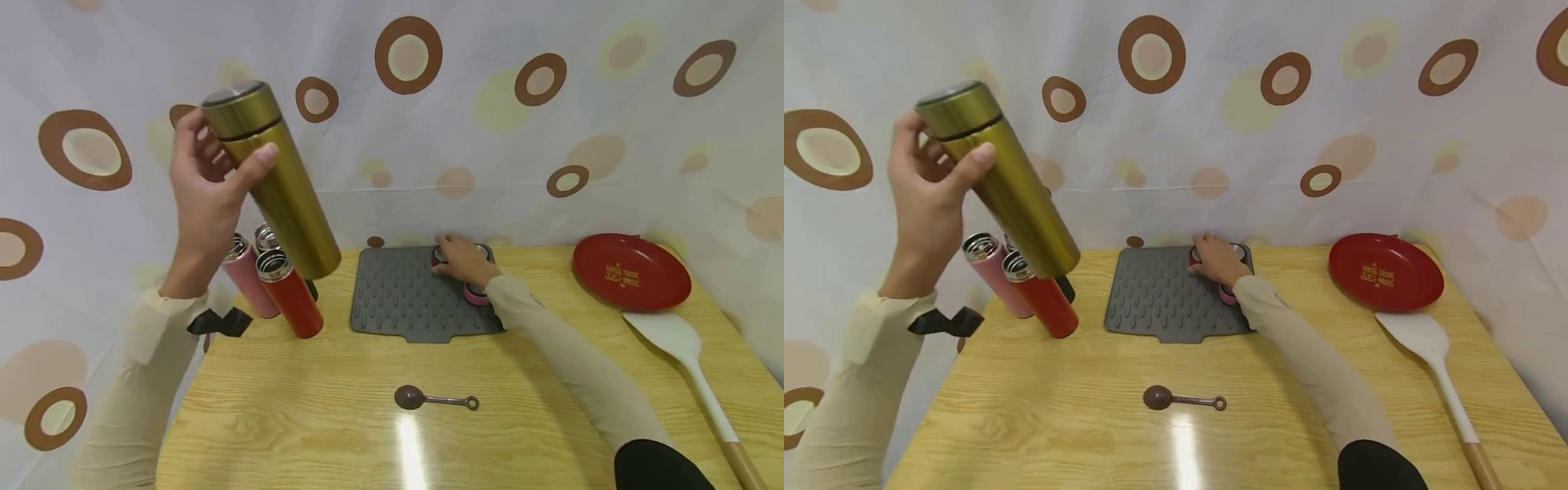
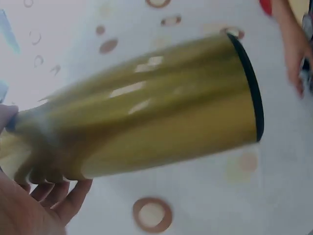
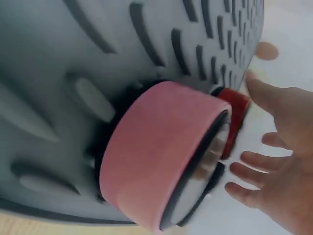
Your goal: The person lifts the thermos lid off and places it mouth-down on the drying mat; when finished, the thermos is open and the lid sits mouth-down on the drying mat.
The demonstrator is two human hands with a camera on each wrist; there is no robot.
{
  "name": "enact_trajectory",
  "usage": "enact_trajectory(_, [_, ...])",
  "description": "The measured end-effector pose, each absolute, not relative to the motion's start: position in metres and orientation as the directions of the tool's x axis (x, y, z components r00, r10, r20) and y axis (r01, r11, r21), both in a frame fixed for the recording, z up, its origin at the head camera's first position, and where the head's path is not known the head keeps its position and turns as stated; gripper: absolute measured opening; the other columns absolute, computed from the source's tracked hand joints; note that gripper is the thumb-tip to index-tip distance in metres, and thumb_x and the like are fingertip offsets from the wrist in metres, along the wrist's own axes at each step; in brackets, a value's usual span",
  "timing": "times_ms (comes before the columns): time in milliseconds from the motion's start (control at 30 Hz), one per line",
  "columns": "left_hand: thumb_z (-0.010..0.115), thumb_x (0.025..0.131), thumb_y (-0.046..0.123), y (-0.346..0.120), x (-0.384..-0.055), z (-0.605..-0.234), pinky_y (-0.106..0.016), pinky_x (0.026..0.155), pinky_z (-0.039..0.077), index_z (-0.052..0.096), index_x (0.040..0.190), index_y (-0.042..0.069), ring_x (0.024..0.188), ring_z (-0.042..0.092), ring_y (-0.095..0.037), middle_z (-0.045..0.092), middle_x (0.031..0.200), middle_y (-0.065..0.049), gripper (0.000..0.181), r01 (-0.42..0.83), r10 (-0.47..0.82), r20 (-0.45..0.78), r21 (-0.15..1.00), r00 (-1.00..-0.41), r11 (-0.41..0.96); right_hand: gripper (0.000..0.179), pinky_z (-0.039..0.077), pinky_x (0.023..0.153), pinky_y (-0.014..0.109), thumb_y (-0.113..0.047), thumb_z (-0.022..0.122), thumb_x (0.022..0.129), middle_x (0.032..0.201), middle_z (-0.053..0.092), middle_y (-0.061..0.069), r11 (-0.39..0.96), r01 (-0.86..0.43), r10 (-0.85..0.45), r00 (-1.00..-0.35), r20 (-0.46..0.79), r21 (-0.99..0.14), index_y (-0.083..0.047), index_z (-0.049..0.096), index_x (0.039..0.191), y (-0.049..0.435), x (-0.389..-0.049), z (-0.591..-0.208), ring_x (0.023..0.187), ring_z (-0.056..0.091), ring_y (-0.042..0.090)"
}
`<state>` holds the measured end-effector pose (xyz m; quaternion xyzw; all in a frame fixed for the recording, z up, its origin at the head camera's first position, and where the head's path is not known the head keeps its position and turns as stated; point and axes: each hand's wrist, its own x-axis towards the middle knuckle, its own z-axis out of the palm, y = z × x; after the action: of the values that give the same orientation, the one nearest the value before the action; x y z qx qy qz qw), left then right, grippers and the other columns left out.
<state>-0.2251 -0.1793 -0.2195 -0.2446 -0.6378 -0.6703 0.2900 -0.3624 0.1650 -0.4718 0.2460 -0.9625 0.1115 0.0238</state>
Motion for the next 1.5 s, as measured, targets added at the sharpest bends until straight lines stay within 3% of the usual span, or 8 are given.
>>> enact_trajectory(100, [0.082,0.084,0.012,-0.164,-0.217,-0.236,-0.031,0.086,0.057,0.056,0.139,0.014,0.1,0.067,-0.027,0.07,0.12,-0.013,0.061,0.621,0.019,0.621,0.784,-0.783,-0.015,0.07,0.043,0.111,0.062,-0.031,0.069,0.103,0.146,0.05,0.034,0.827,-0.506,-0.477,-0.862,0.171,-0.243,0.01,0.042,0.152,0.164,-0.354,-0.462,0.134,0.052,0.05])
enact_trajectory(267, [0.084,0.085,0.022,-0.146,-0.209,-0.274,-0.038,0.09,0.058,0.052,0.149,0.024,0.108,0.068,-0.024,0.069,0.128,-0.008,0.072,0.571,0.199,0.54,0.806,-0.818,0.158,0.058,0.048,0.107,0.058,-0.031,0.064,0.106,0.145,0.051,0.027,0.714,-0.527,-0.453,-0.85,0.27,-0.462,0.004,0.047,0.15,0.159,-0.327,-0.422,0.129,0.056,0.043])
enact_trajectory(567, [0.091,0.081,0.018,-0.117,-0.202,-0.333,-0.043,0.089,0.059,0.053,0.153,0.017,0.111,0.065,-0.021,0.069,0.129,-0.007,0.081,0.734,0.408,0.611,0.565,-0.679,0.376,0.048,0.064,0.074,0.043,-0.03,0.055,0.11,0.138,0.06,0.021,0.189,-0.424,-0.448,-0.84,0.306,-0.886,-0.003,0.047,0.149,0.153,-0.242,-0.339,0.107,0.07,0.03])
enact_trajectory(733, [0.092,0.081,0.022,-0.105,-0.195,-0.354,-0.038,0.08,0.062,0.053,0.153,0.01,0.102,0.069,-0.026,0.067,0.126,-0.014,0.083,0.824,0.533,0.644,0.306,-0.548,0.477,0.072,0.064,0.075,0.04,-0.046,0.066,0.102,0.142,0.056,0.019,0.2,-0.444,-0.551,-0.788,0.274,-0.873,-0.008,0.038,0.156,0.139,-0.202,-0.338,0.112,0.069,0.036])
enact_trajectory(867, [0.093,0.079,0.021,-0.097,-0.191,-0.37,-0.037,0.081,0.063,0.054,0.151,0.008,0.1,0.072,-0.027,0.067,0.125,-0.016,0.083,0.849,0.585,0.676,0.119,-0.449,0.515,0.072,0.061,0.085,0.034,-0.035,0.079,0.095,0.136,0.059,0.014,0.27,-0.464,-0.495,-0.818,0.292,-0.844,-0.011,0.041,0.152,0.127,-0.184,-0.359,0.11,0.069,0.027])
enact_trajectory(1067, [0.096,0.077,0.03,-0.09,-0.189,-0.392,-0.045,0.093,0.06,0.048,0.154,0.013,0.116,0.067,-0.031,0.064,0.131,-0.016,0.092,0.798,0.57,0.652,0.092,-0.5,0.595,0.063,0.061,0.083,0.033,-0.018,0.083,0.09,0.131,0.062,0.016,0.265,-0.434,-0.366,-0.871,0.327,-0.861,-0.009,0.049,0.143,0.131,-0.179,-0.382,0.107,0.07,0.027])
enact_trajectory(1267, [0.099,0.071,0.033,-0.089,-0.187,-0.412,-0.047,0.087,0.057,0.049,0.145,0.01,0.113,0.066,-0.032,0.062,0.129,-0.015,0.093,0.752,0.562,0.63,0.055,-0.537,0.657,0.056,0.061,0.077,0.034,-0.016,0.082,0.091,0.128,0.059,0.018,0.237,-0.355,-0.32,-0.907,0.273,-0.904,-0.009,0.053,0.138,0.145,-0.18,-0.39,0.099,0.066,0.029])
enact_trajectory(1500, [0.099,0.072,0.03,-0.078,-0.182,-0.424,-0.047,0.088,0.055,0.051,0.145,0.009,0.112,0.066,-0.032,0.062,0.128,-0.016,0.089,0.75,0.568,0.653,0.0,-0.501,0.662,0.059,0.063,0.078,0.039,-0.022,0.076,0.097,0.132,0.055,0.023,0.21,-0.244,-0.444,-0.886,0.13,-0.947,-0.009,0.046,0.145,0.164,-0.183,-0.389,0.102,0.068,0.03])
